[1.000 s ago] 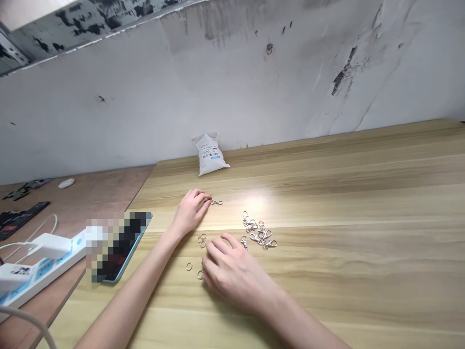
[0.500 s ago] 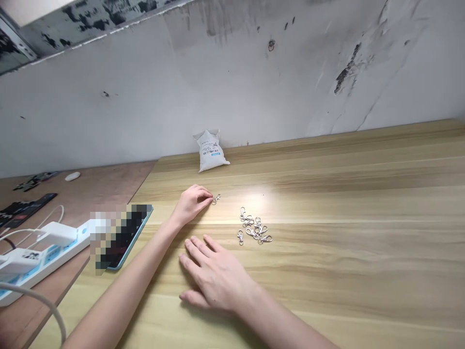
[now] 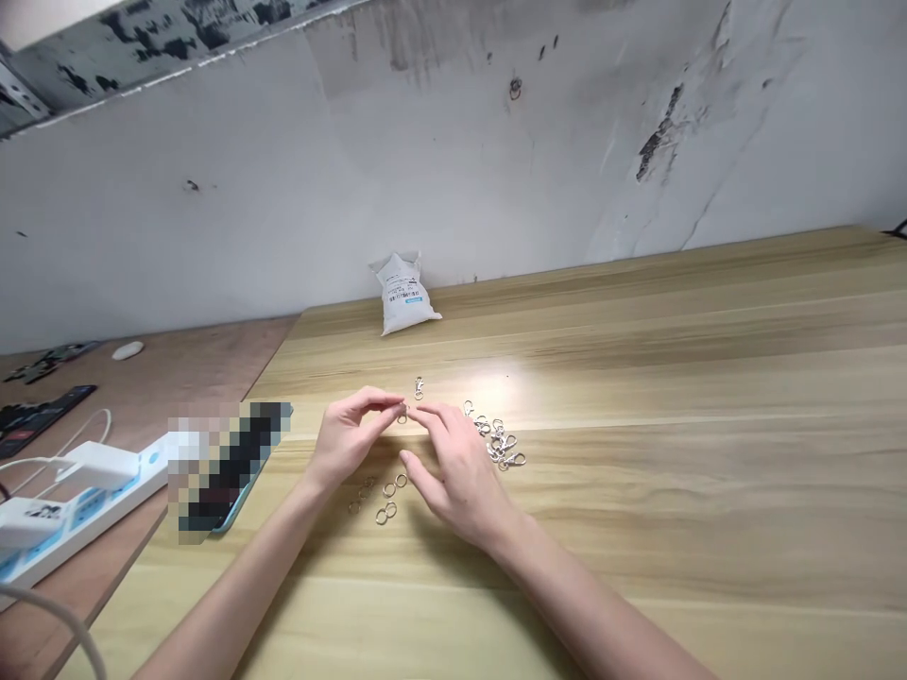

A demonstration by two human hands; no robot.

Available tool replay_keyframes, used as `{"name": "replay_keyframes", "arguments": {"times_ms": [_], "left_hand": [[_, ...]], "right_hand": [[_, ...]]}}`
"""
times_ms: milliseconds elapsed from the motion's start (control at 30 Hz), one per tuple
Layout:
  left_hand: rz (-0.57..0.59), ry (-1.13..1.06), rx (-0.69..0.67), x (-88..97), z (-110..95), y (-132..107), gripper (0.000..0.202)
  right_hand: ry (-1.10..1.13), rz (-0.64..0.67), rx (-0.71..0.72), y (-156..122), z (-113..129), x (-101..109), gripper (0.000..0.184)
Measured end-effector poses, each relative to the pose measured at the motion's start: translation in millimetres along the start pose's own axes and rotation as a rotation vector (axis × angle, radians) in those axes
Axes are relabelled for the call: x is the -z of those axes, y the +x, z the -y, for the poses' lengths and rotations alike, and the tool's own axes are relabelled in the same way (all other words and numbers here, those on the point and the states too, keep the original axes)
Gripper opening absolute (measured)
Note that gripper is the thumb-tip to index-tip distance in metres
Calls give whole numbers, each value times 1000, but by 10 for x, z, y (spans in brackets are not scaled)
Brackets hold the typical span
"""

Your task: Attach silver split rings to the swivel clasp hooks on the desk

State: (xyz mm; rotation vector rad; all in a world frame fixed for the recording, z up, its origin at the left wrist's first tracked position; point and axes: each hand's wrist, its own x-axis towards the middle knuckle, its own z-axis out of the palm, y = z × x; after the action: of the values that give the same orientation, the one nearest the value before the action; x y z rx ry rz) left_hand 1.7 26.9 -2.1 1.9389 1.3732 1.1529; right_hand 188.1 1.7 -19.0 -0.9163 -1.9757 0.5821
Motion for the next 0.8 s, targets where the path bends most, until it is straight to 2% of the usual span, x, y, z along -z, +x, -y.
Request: {"name": "replay_keyframes", "arguments": {"times_ms": [67, 133, 267, 367, 533, 800], "left_hand": [[17, -79, 30, -40, -103, -105, 15], [22, -154, 61, -75, -167, -187, 13], [30, -314, 146, -78, -181, -243, 9], [18, -308, 118, -49, -151, -238, 5], [30, -257, 83, -27, -152, -249, 5], [62, -162, 6, -46, -207, -245, 7]], "right_hand": [[35, -9, -23, 5, -2, 2, 37], [43, 10, -50, 8, 3, 7, 27], [37, -2, -83, 17, -10, 15, 17], [47, -6, -86, 28, -36, 14, 13], [66, 92, -55, 36, -27, 23, 13], [61, -9, -99, 13, -20, 46, 17]]}}
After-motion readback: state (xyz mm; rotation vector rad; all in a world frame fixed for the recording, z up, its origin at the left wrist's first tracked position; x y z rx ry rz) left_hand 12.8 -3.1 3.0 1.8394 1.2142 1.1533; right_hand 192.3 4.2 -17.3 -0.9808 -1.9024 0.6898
